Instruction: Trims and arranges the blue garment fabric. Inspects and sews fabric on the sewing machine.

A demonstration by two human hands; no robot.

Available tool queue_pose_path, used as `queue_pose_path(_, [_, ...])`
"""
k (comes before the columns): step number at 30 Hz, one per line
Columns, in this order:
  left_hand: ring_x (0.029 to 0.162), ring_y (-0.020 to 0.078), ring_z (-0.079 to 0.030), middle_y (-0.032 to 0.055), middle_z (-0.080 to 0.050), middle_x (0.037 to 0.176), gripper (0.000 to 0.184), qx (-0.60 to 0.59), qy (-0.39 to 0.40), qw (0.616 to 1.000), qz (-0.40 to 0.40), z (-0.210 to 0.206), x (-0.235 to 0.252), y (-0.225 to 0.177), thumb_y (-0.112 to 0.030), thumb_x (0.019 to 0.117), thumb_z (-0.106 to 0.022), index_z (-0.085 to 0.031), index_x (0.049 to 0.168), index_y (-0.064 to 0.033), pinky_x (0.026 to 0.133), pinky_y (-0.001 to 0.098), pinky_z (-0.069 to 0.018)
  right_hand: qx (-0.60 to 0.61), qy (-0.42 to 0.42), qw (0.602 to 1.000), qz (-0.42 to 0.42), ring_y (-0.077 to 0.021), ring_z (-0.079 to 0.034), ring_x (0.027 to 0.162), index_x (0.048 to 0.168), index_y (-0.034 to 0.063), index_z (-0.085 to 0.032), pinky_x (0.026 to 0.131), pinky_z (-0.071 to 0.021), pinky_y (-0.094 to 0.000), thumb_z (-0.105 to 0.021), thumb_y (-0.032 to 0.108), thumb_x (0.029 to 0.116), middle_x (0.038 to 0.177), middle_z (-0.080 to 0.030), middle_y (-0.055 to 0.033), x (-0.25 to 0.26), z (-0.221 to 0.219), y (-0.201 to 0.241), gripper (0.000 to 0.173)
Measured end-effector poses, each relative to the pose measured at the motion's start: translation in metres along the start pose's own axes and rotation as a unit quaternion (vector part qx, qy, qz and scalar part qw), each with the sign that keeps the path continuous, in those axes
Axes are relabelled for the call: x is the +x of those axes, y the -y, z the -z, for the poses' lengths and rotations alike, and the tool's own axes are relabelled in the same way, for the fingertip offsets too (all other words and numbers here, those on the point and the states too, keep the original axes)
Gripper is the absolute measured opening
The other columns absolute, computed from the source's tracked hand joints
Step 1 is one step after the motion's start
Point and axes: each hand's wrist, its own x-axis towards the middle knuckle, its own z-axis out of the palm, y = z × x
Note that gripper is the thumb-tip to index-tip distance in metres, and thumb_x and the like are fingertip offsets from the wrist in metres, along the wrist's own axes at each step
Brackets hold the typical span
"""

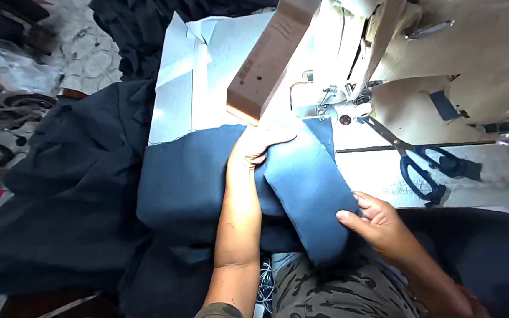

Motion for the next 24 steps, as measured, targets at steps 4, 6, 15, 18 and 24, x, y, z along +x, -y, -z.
queue_pose_path(4, [0.100, 0.0155, -0.068, 0.0133, -0.074, 0.105, 0.023, 0.363, -0.047, 0.929, -0.055, -0.014, 0.020, 0.012, -0.015, 0.0959, -0.068, -0.074, 0.108, 0.0035, 0.094, 0.0359, -0.0527, -0.117, -0.031, 0.991, -0.059, -0.0044, -0.069, 0.106, 0.149, -0.0101, -0.041, 0.092, -0.0551, -0.0198, -0.061, 0.007, 0.0962, 0.127, -0.067, -0.0178, 0.004, -0.022, -0.024, 0.059])
queue_pose_path(6, [0.093, 0.0196, -0.069, 0.0134, -0.074, 0.098, 0.022, 0.441, 0.001, 0.894, -0.081, -0.015, 0.022, 0.024, -0.017, 0.0995, -0.062, -0.076, 0.102, 0.0002, 0.087, 0.0426, -0.0540, -0.134, -0.021, 0.988, -0.075, -0.0060, -0.069, 0.099, 0.152, -0.0102, -0.037, 0.087, -0.0551, -0.0212, -0.061, 0.007, 0.0956, 0.126, -0.067, -0.0205, -0.002, -0.025, -0.027, 0.064])
queue_pose_path(15, [0.097, 0.0268, -0.068, 0.0157, -0.072, 0.099, 0.015, 0.492, 0.024, 0.869, -0.035, -0.038, 0.028, 0.019, -0.009, 0.0966, -0.065, -0.077, 0.102, -0.0003, 0.089, 0.0460, -0.0517, -0.073, -0.008, 0.995, -0.065, -0.0038, -0.068, 0.110, 0.150, -0.0137, -0.036, 0.095, -0.0534, -0.0180, -0.060, 0.005, 0.0968, 0.133, -0.065, -0.0195, -0.017, -0.021, -0.033, 0.061])
queue_pose_path(18, [0.089, 0.0157, -0.068, 0.0089, -0.073, 0.095, 0.017, 0.427, -0.026, 0.902, -0.053, -0.040, 0.030, 0.032, -0.009, 0.0918, -0.072, -0.073, 0.107, -0.0018, 0.085, 0.0372, -0.0534, -0.155, -0.028, 0.987, -0.031, -0.0080, -0.072, 0.098, 0.155, -0.0078, -0.032, 0.087, -0.0572, -0.0233, -0.061, 0.008, 0.0958, 0.124, -0.069, -0.0177, -0.024, -0.020, -0.039, 0.068])
queue_pose_path(24, [0.079, 0.0113, -0.065, 0.0032, -0.071, 0.088, 0.038, 0.390, -0.057, 0.918, -0.047, -0.040, 0.034, 0.042, -0.010, 0.0842, -0.080, -0.067, 0.119, -0.0027, 0.076, 0.0339, -0.0521, -0.282, -0.058, 0.954, 0.078, -0.0064, -0.042, 0.046, 0.154, -0.0095, -0.034, 0.047, -0.0416, -0.0201, -0.061, 0.012, 0.0921, 0.065, -0.057, -0.0044, -0.032, -0.025, -0.049, 0.071])
